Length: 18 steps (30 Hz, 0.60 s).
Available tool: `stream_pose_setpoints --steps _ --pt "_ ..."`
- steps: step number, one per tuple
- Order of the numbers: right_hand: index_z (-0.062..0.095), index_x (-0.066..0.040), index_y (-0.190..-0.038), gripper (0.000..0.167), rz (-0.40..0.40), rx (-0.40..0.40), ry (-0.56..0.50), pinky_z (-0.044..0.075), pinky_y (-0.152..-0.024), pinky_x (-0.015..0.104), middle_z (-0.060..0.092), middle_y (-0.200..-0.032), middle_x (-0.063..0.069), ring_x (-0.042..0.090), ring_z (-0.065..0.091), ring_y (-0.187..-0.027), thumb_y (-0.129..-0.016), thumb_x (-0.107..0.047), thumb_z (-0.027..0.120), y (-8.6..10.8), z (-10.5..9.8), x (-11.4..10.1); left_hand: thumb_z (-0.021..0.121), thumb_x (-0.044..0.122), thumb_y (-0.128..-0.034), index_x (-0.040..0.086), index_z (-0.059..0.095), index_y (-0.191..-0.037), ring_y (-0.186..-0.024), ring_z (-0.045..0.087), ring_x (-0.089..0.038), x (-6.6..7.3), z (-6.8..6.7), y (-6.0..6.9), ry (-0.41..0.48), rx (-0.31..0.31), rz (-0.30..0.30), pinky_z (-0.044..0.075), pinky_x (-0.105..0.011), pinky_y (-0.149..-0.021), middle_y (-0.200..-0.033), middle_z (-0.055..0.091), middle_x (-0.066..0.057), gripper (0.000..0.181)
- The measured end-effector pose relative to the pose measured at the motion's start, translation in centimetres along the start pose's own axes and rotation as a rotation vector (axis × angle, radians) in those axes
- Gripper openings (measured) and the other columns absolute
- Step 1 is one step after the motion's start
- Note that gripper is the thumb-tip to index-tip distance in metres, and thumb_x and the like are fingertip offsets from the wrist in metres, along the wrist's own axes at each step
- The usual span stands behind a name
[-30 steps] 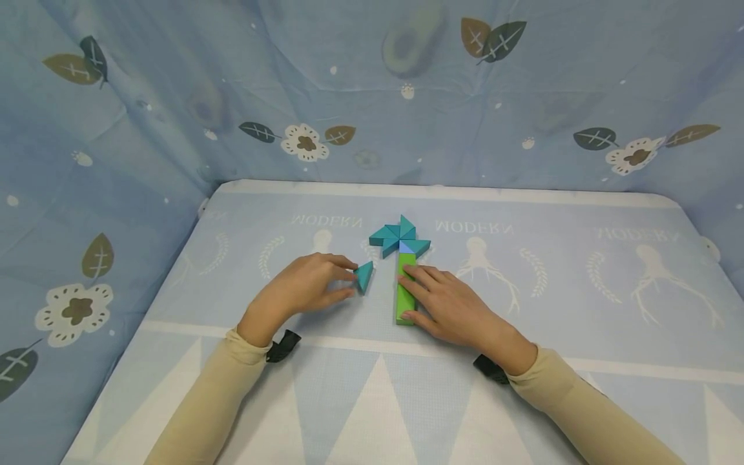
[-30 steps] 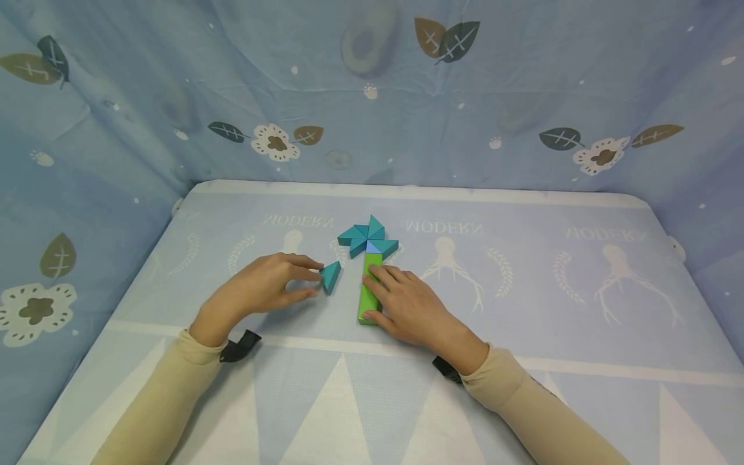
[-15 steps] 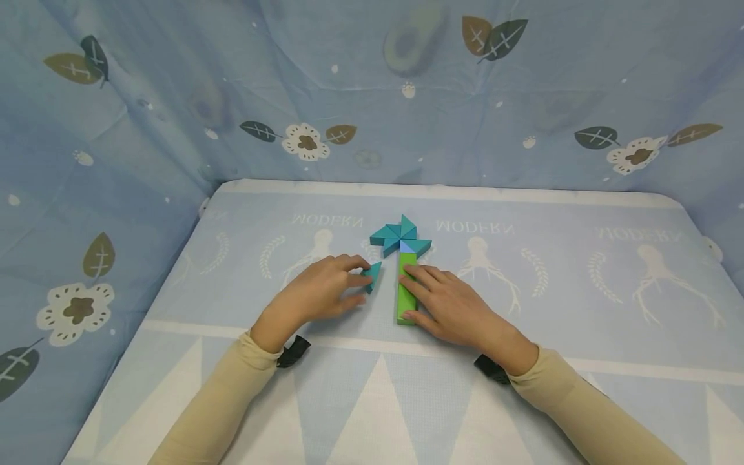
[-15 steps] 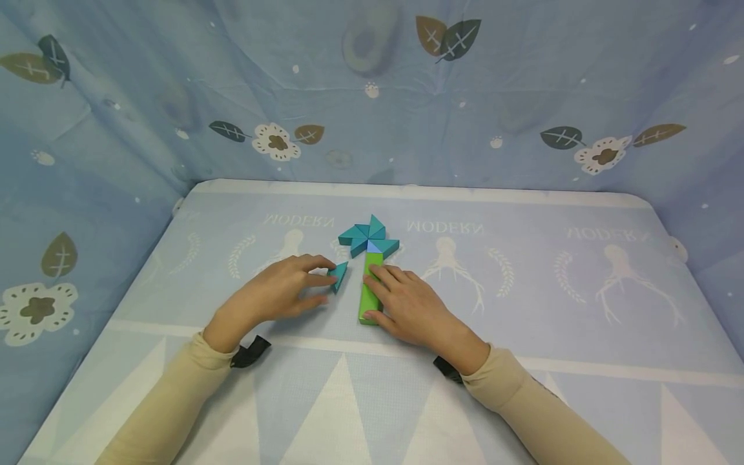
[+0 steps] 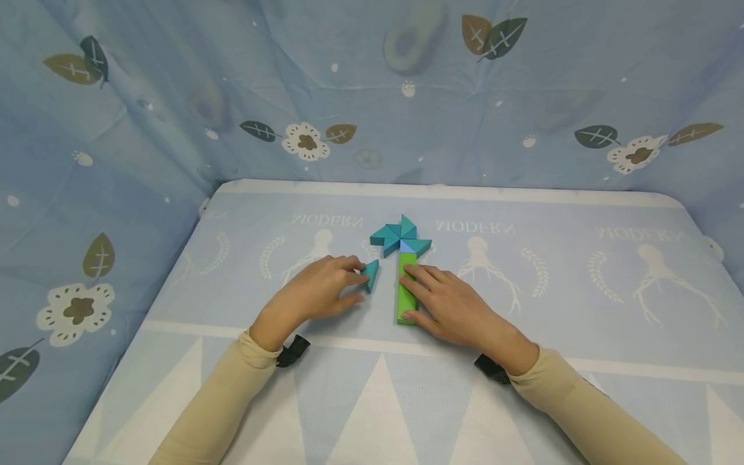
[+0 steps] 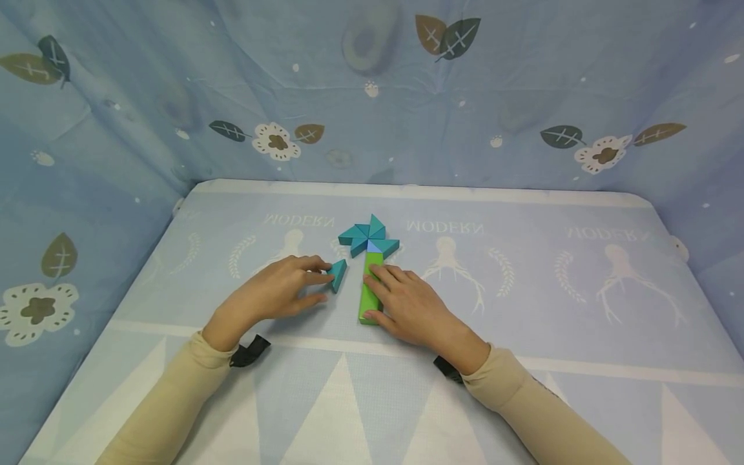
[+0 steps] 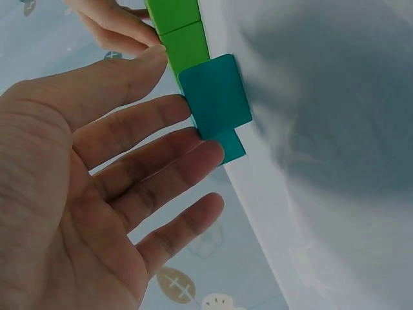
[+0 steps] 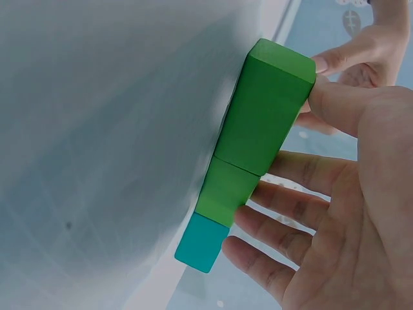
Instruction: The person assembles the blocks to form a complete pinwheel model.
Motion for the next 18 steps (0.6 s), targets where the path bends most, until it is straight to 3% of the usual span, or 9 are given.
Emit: stream_pose_setpoints --steps 5,13,18 --pt "0.050 -0.004 -0.142 0.064 0.003 -0.001 0.001 0.044 -0.105 0.047 0.046 -0.148 0.013 0.031 0.047 -0.133 -0.095 -0.046 0.060 0.0 -0.1 0.0 0.073 0.027 -0.0890 0.007 0.071 -0.120 -0.102 0.066 -0.023 0.4 0.3 -0.3 -0.010 0.024 0.022 0.053 -0.039 -0.091 -0.125 0.065 -0.009 0.036" --pt "0.051 -0.004 -0.142 0.064 -0.002 0.006 0.002 0.044 -0.105 0.047 0.047 -0.147 0.013 0.031 0.047 -0.133 -0.095 -0.045 0.061 0.0 0.1 0.0 0.069 0.034 -0.0916 0.008 0.060 -0.135 -0.128 0.054 -0.026 0.9 1.4 -0.7 -0.063 -0.004 0.031 0.046 -0.044 -0.104 -0.143 0.054 -0.011 0.051" --pt "0.050 -0.004 -0.142 0.064 -0.007 0.011 -0.004 0.044 -0.105 0.047 0.047 -0.147 0.013 0.032 0.047 -0.133 -0.094 -0.045 0.062 -0.1 0.1 -0.1 0.067 0.034 -0.0931 0.008 0.056 -0.139 -0.131 0.051 -0.029 1.2 1.5 -0.9 -0.065 0.011 0.040 0.045 -0.048 -0.105 -0.147 0.049 -0.012 0.054"
Point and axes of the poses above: each hand's wrist, its own y-axis away from the middle knuckle, its own z-axis out of the palm, x = y × z, the point moved 5 cm from there along -y, towards the middle knuckle
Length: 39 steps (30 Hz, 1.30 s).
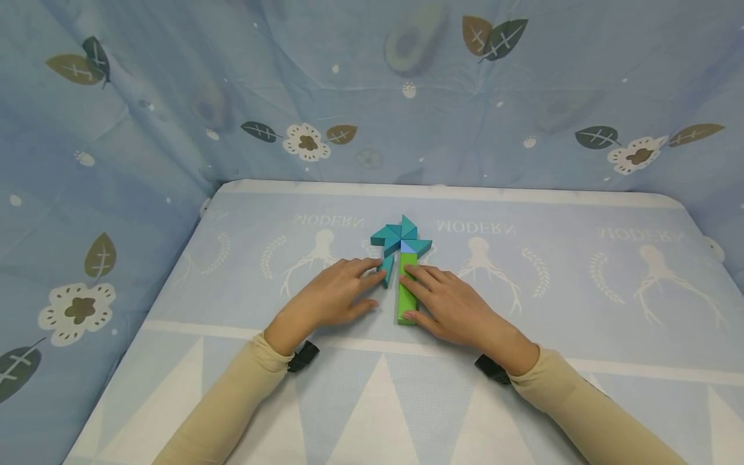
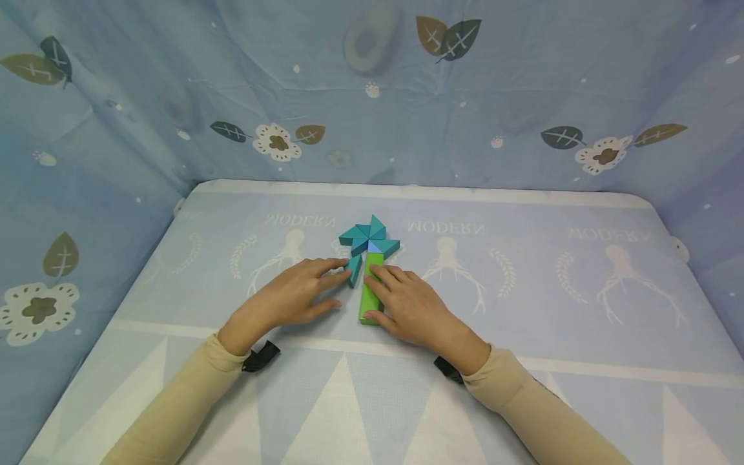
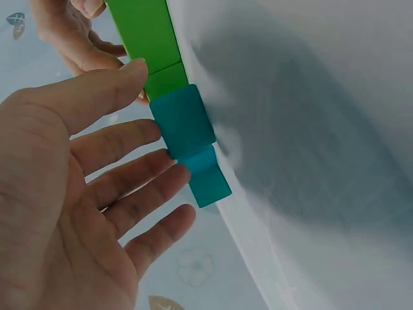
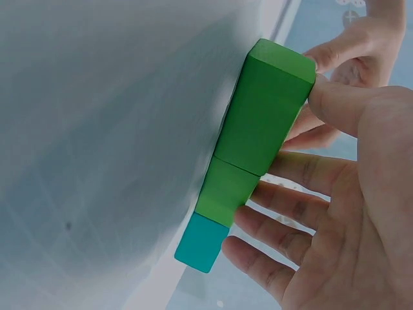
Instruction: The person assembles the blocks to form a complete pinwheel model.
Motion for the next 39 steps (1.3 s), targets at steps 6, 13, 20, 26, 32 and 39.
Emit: stream_pose_setpoints --steps 6,13,20,26,32,39 --pt "0.051 -0.004 -0.141 0.064 -0.002 0.001 0.003 0.045 -0.104 0.047 0.047 -0.146 0.013 0.031 0.048 -0.133 -0.094 -0.045 0.061 0.0 -0.1 0.0 0.064 0.030 -0.0952 0.009 0.061 -0.133 -0.128 0.055 -0.025 0.4 -0.4 -0.1 -0.020 0.059 0.024 0.047 -0.044 -0.103 -0.142 0.054 -0.008 0.044" --pt "0.051 -0.004 -0.142 0.064 -0.003 -0.001 0.011 0.045 -0.104 0.047 0.047 -0.147 0.013 0.031 0.048 -0.132 -0.095 -0.046 0.060 0.1 -0.2 0.0 0.065 0.029 -0.0949 0.007 0.063 -0.130 -0.126 0.057 -0.024 0.7 -0.3 -0.2 0.004 0.026 0.024 0.047 -0.040 -0.105 -0.138 0.058 -0.008 0.042" --pt "0.050 -0.004 -0.142 0.064 -0.006 -0.003 0.008 0.045 -0.103 0.047 0.047 -0.147 0.014 0.031 0.048 -0.132 -0.095 -0.046 0.060 0.1 -0.1 0.0 0.066 0.027 -0.0942 0.006 0.060 -0.134 -0.127 0.056 -0.024 0.7 0.2 -0.3 0.031 0.027 0.027 0.048 -0.038 -0.104 -0.141 0.054 -0.009 0.046" --pt "0.050 -0.004 -0.143 0.064 -0.005 0.001 0.007 0.046 -0.103 0.047 0.047 -0.147 0.014 0.032 0.048 -0.132 -0.095 -0.045 0.060 0.0 -0.2 0.0 0.065 0.025 -0.0946 0.004 0.055 -0.139 -0.122 0.060 -0.024 0.6 0.4 -0.4 0.093 0.003 0.009 0.054 -0.035 -0.094 -0.145 0.048 -0.009 0.050" --pt "0.050 -0.004 -0.143 0.064 0.001 -0.001 0.007 0.045 -0.104 0.048 0.046 -0.148 0.014 0.033 0.047 -0.133 -0.095 -0.045 0.060 0.0 -0.2 0.0 0.065 0.025 -0.0946 0.004 0.055 -0.138 -0.113 0.064 -0.022 0.6 0.6 -0.8 0.086 0.023 0.021 0.057 -0.033 -0.087 -0.145 0.046 -0.010 0.050" --pt "0.049 -0.005 -0.143 0.064 -0.001 0.000 0.010 0.045 -0.104 0.047 0.045 -0.148 0.015 0.033 0.047 -0.132 -0.095 -0.046 0.060 0.1 -0.1 0.0 0.066 0.026 -0.0943 0.006 0.058 -0.136 -0.124 0.058 -0.025 0.5 0.6 -1.1 0.057 0.044 0.025 0.051 -0.039 -0.100 -0.142 0.052 -0.010 0.047"
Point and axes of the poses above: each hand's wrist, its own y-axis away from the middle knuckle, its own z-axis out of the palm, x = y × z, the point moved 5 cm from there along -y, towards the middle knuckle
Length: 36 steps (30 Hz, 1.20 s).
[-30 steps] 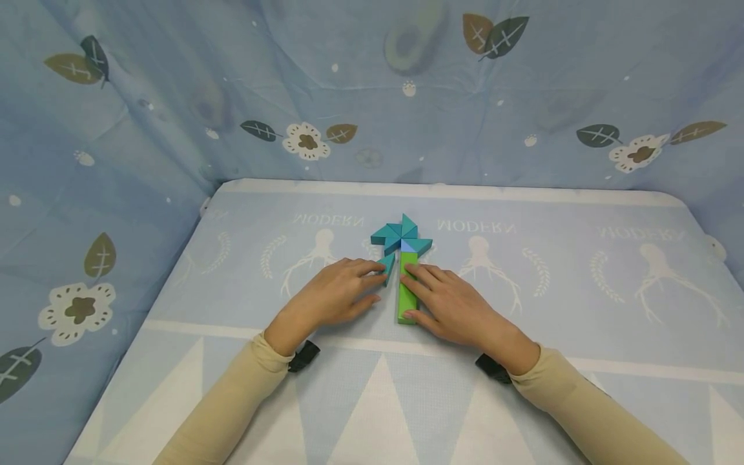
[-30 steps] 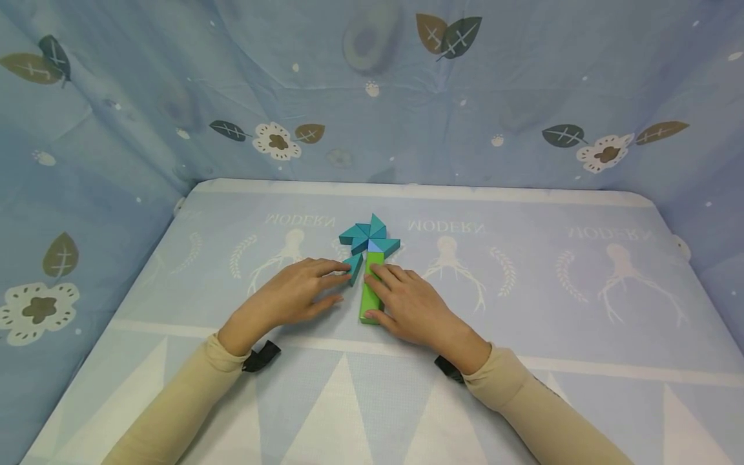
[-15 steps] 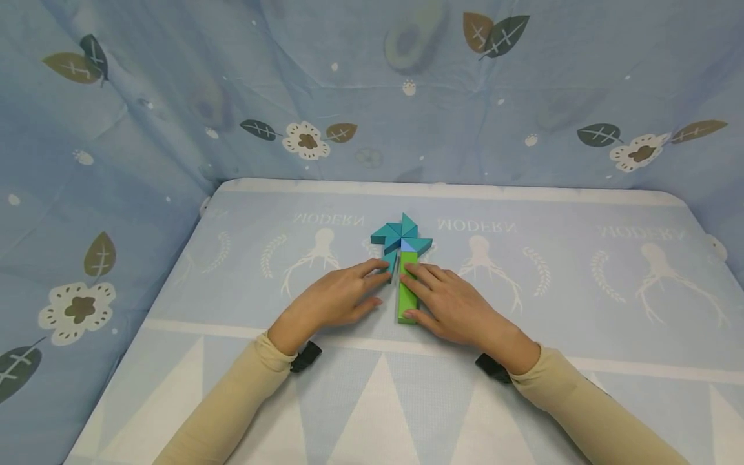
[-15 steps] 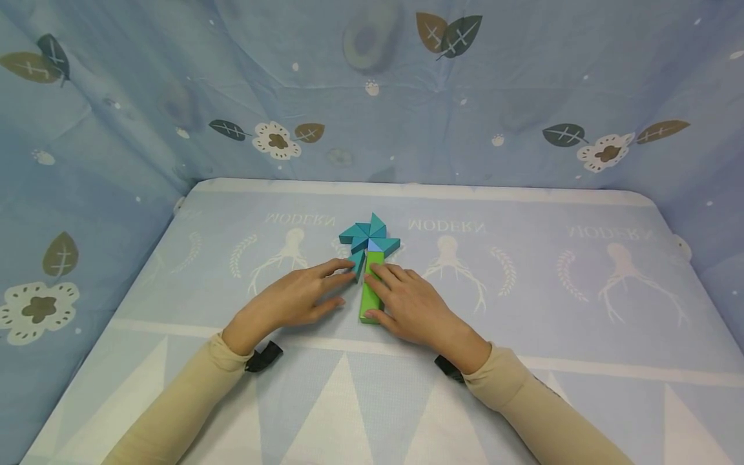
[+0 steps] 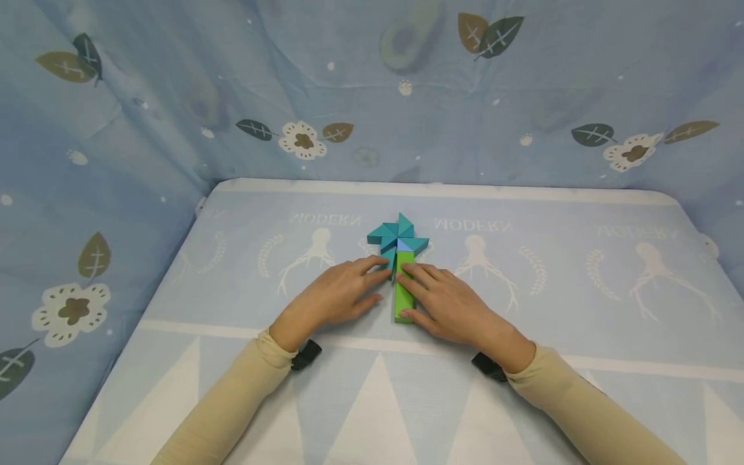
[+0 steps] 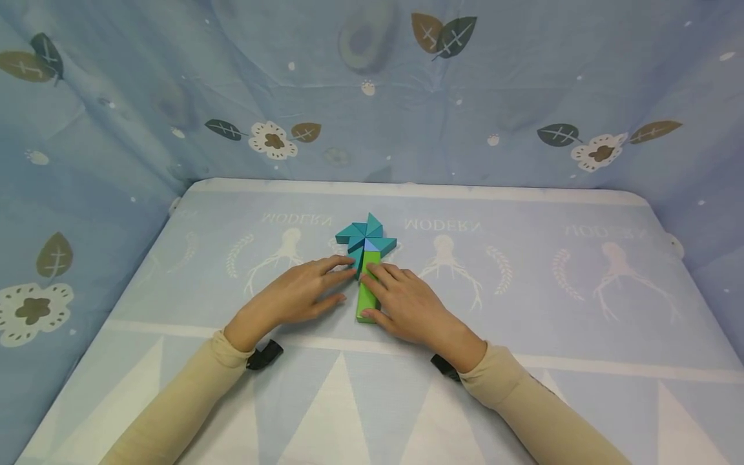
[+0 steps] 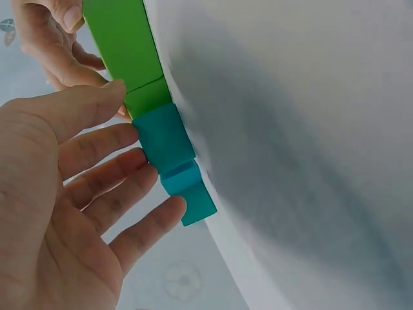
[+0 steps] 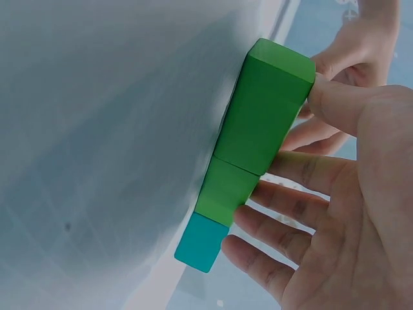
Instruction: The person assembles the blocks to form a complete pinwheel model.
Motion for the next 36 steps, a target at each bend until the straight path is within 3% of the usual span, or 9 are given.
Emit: stream_pose_setpoints --steps 7,36 --pt "0.050 -0.004 -0.143 0.064 -0.006 0.011 -0.004 0.045 -0.105 0.046 0.046 -0.148 0.015 0.032 0.048 -0.132 -0.095 -0.046 0.060 -0.16 0.06 -0.17 0.065 0.028 -0.0950 0.008 0.062 -0.132 -0.126 0.056 -0.025 -0.31 -0.18 -0.44 -0.053 0.014 0.016 0.049 -0.041 -0.102 -0.138 0.056 -0.009 0.042" --pt "0.049 -0.005 -0.143 0.064 -0.005 0.001 0.014 0.044 -0.106 0.046 0.046 -0.148 0.014 0.031 0.047 -0.134 -0.095 -0.046 0.059 -0.10 -0.08 -0.03 0.063 0.028 -0.0961 0.009 0.053 -0.141 -0.133 0.050 -0.027 -0.31 0.15 -0.83 -0.079 0.005 0.018 0.047 -0.043 -0.104 -0.145 0.050 -0.010 0.050"
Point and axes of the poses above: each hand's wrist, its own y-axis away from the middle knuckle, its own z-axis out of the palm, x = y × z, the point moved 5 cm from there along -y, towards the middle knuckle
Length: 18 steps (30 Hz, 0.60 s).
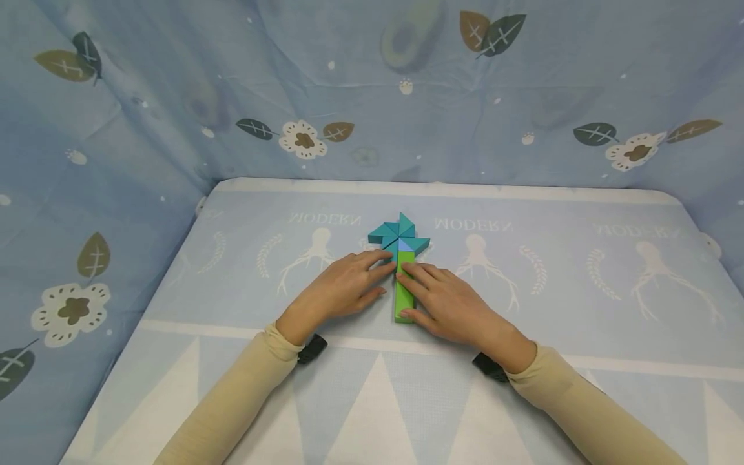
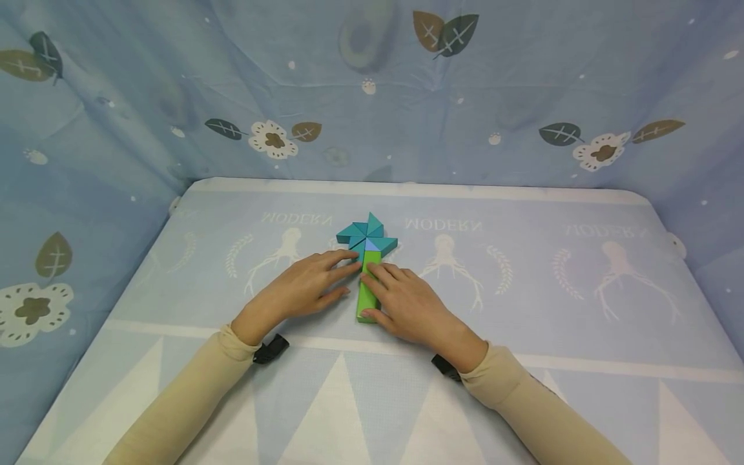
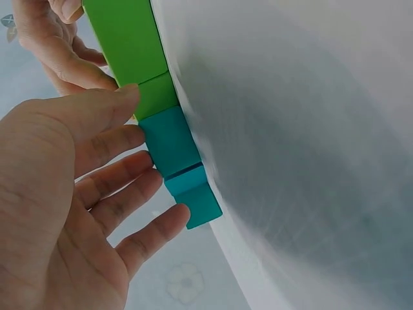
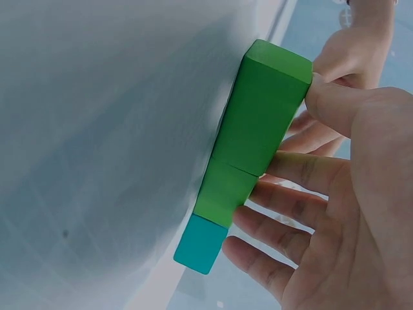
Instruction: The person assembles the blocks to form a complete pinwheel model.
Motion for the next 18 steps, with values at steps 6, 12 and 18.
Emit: stream_pose_setpoints --steps 6,12,18 --pt "0.049 -0.005 -0.144 0.065 0.003 0.000 -0.005 0.044 -0.105 0.047 0.046 -0.148 0.014 0.031 0.047 -0.133 -0.095 -0.047 0.059 0.03 -0.01 0.03 0.063 0.028 -0.0965 0.009 0.053 -0.142 -0.133 0.050 -0.026 -0.02 0.06 -0.08 -0.003 -0.001 -0.002 0.047 -0.043 -0.105 -0.146 0.049 -0.010 0.050" --pt "0.049 -0.004 -0.144 0.065 0.005 -0.005 -0.016 0.043 -0.106 0.047 0.045 -0.149 0.014 0.032 0.046 -0.134 -0.095 -0.046 0.059 0.03 -0.01 0.00 0.063 0.029 -0.0963 0.010 0.052 -0.142 -0.133 0.050 -0.026 -0.06 0.15 -0.03 -0.007 -0.003 -0.009 0.048 -0.043 -0.104 -0.146 0.049 -0.009 0.051" --pt "0.049 -0.004 -0.144 0.065 0.005 -0.007 -0.015 0.043 -0.106 0.047 0.045 -0.149 0.014 0.032 0.046 -0.134 -0.095 -0.046 0.059 -0.01 0.00 0.01 0.064 0.029 -0.0958 0.010 0.051 -0.143 -0.134 0.049 -0.027 -0.07 0.20 0.04 0.015 -0.002 -0.020 0.048 -0.047 -0.103 -0.147 0.048 -0.009 0.052"
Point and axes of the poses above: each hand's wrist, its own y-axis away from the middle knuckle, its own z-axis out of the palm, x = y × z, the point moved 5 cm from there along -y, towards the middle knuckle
